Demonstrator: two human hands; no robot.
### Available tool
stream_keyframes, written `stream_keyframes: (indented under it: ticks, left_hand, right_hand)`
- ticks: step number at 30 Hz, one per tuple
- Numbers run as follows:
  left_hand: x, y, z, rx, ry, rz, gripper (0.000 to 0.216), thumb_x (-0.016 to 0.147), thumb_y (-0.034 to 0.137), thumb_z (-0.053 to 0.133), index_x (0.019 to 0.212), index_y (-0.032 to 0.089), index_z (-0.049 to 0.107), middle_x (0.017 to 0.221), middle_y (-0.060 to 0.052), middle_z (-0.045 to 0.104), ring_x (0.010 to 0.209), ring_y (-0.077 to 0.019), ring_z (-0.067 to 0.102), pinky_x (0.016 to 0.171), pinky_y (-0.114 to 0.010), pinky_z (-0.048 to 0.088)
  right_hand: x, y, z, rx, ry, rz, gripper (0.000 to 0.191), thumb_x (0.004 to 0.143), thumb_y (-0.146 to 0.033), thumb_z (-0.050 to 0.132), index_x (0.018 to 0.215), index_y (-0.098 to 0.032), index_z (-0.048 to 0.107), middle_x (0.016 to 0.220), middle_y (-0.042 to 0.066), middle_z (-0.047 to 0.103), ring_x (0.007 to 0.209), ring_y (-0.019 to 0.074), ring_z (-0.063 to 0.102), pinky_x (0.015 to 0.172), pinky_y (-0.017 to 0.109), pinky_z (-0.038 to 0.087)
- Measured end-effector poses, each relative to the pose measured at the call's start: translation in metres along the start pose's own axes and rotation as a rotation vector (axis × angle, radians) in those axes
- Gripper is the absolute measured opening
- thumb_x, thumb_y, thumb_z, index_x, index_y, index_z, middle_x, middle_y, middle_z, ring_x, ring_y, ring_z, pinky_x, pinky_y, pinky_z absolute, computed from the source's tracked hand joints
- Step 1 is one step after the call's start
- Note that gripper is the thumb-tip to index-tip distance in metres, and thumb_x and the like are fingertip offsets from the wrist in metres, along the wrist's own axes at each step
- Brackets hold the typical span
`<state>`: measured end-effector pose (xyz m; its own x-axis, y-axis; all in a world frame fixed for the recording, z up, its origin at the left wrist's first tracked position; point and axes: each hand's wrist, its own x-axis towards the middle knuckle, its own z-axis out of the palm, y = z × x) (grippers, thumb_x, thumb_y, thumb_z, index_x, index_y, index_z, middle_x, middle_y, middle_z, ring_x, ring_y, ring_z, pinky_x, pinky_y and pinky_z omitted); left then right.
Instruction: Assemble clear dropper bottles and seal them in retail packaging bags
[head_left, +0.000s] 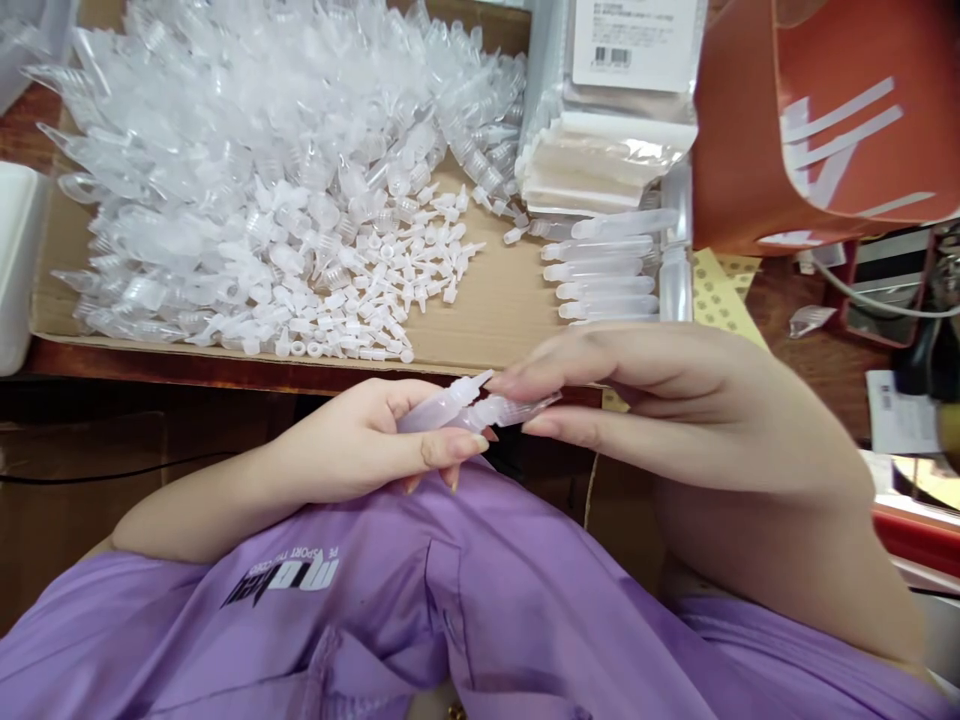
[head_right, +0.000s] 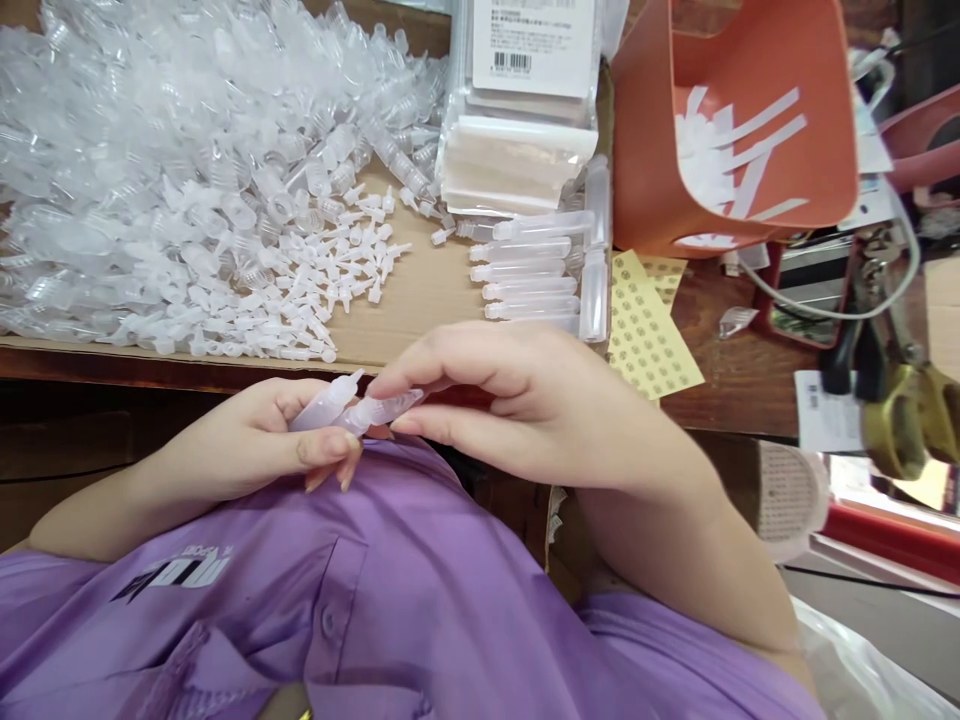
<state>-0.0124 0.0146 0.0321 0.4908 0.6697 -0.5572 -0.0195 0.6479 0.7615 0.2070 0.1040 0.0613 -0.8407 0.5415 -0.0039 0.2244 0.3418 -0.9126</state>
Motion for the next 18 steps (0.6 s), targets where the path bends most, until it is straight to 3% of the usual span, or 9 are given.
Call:
stream_keyframes:
  ticks: [4,6,8,10,12,14,16,18]
  left_hand:
    - [0.001,0.0,0.0,0.0,0.016,0.008,0.026,0.082,0.036,0.073,0.071,0.014,0.063,0.06,0.006,0.052,0.055,-0.0075,0.043,0.055,-0.021,0.032]
    - [0.002,-0.002,0.001,-0.016,0.007,0.015,0.022,0.08,0.032,0.074,0.072,0.014,0.064,0.062,0.006,0.055,0.058,-0.0076,0.046,0.058,-0.021,0.034]
    - [0.002,-0.003,0.0,-0.035,-0.007,0.02,0.019,0.079,0.028,0.076,0.073,0.014,0.066,0.066,0.005,0.058,0.063,-0.0079,0.05,0.063,-0.02,0.037]
    - [0.002,-0.004,0.0,-0.063,-0.002,0.016,0.017,0.079,0.027,0.077,0.074,0.014,0.066,0.068,0.005,0.06,0.066,-0.0079,0.052,0.065,-0.02,0.038]
    - [0.002,-0.004,0.0,-0.092,0.012,0.009,0.018,0.079,0.028,0.076,0.076,0.014,0.066,0.068,0.006,0.06,0.065,-0.0076,0.052,0.064,-0.02,0.038]
    - [0.001,-0.004,0.0,-0.099,0.018,0.004,0.018,0.079,0.029,0.076,0.077,0.014,0.066,0.068,0.006,0.06,0.064,-0.0074,0.051,0.063,-0.02,0.037]
    - [0.001,-0.003,0.0,-0.101,0.026,0.014,0.018,0.079,0.029,0.077,0.077,0.014,0.067,0.068,0.006,0.06,0.064,-0.0071,0.051,0.062,-0.019,0.037]
    - [0.0,-0.003,-0.001,-0.11,0.051,0.033,0.017,0.079,0.028,0.077,0.076,0.015,0.067,0.066,0.007,0.059,0.063,-0.0066,0.05,0.062,-0.019,0.037]
  right_hand:
    - [0.006,-0.002,0.004,-0.154,-0.088,-0.005,0.015,0.09,-0.029,0.065,0.1,-0.02,0.072,0.086,-0.001,0.075,0.073,0.0096,0.069,0.066,0.019,0.05]
    - [0.009,-0.003,0.008,-0.205,-0.121,0.01,0.018,0.092,-0.034,0.062,0.089,-0.019,0.072,0.074,-0.002,0.071,0.062,0.0085,0.063,0.058,0.02,0.044]
    - [0.009,-0.005,0.011,-0.294,-0.125,0.018,0.039,0.097,-0.041,0.052,0.068,-0.018,0.066,0.058,-0.001,0.061,0.052,0.0082,0.054,0.05,0.023,0.036]
    - [0.009,-0.006,0.013,-0.373,-0.118,0.037,0.055,0.099,-0.05,0.043,0.058,-0.017,0.059,0.053,0.0,0.055,0.049,0.0093,0.049,0.048,0.025,0.031]
    - [0.007,-0.005,0.013,-0.376,-0.106,0.072,0.05,0.095,-0.058,0.046,0.075,-0.017,0.066,0.066,0.002,0.063,0.058,0.0118,0.056,0.052,0.024,0.036]
    - [0.006,-0.004,0.012,-0.349,-0.137,0.076,0.04,0.092,-0.054,0.056,0.099,-0.017,0.069,0.085,0.005,0.07,0.072,0.014,0.063,0.06,0.024,0.044]
    - [0.004,-0.003,0.012,-0.371,-0.206,0.074,0.033,0.096,-0.045,0.052,0.091,-0.018,0.07,0.08,0.004,0.069,0.069,0.0135,0.062,0.059,0.024,0.043]
    - [0.003,-0.002,0.013,-0.42,-0.232,0.116,0.042,0.098,-0.046,0.047,0.074,-0.018,0.068,0.069,0.004,0.065,0.06,0.0135,0.059,0.053,0.025,0.039]
